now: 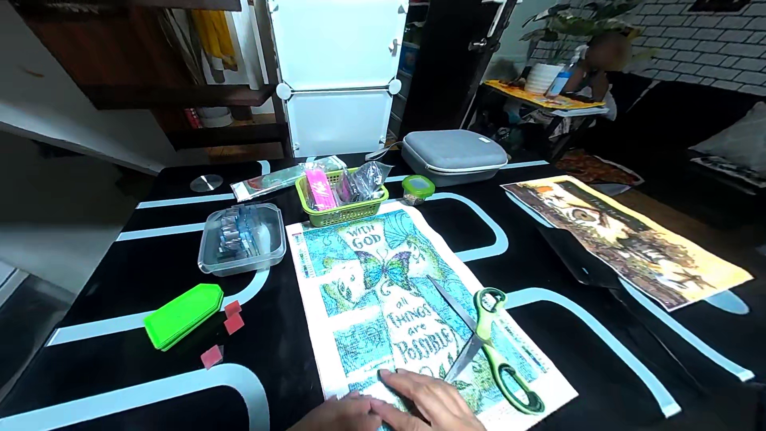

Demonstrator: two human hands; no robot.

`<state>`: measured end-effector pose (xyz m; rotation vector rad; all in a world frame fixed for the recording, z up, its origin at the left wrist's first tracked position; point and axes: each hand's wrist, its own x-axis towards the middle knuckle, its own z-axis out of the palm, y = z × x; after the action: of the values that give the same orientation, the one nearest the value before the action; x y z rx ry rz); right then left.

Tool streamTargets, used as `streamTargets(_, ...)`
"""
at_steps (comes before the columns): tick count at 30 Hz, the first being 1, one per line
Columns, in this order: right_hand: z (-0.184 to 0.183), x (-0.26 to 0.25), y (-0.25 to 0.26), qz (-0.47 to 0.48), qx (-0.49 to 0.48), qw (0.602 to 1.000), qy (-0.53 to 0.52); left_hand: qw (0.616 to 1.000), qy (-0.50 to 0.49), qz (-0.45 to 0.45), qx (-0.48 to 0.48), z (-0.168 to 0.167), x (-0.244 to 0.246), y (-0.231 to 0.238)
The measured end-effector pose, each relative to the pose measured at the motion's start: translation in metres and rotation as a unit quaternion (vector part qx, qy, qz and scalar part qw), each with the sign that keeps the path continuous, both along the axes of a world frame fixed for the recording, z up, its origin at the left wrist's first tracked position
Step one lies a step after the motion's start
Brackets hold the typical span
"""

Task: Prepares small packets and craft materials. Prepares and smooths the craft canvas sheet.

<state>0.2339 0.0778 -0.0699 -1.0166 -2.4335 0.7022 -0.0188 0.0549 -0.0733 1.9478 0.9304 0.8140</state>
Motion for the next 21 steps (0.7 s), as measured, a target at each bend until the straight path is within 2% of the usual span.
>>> streamTargets(3, -0.006, -0.001, 0.000, -0.012, -0.004, 1.000, -0.027, 1.000, 0.008, 0.013, -0.015, 0.004, -0.008, 0.002)
streamTargets(7, -0.005, -0.004, 0.001, -0.033, 0.028, 0.999, -0.012, 0.999, 0.036, -0.001, -0.018, 0.005, -0.010, 0.002)
streamTargets(15, -0.010, -0.002, 0.001, -0.018, 0.045, 0.999, -0.019, 0.993, 0.109, -0.039, 0.034, 0.005, -0.016, 0.005)
streamTargets(21, -0.007, -0.009, -0.004, -0.022, 0.026, 0.999, 0.033, 0.992, 0.094, -0.021, 0.079, -0.001, -0.018, 0.002)
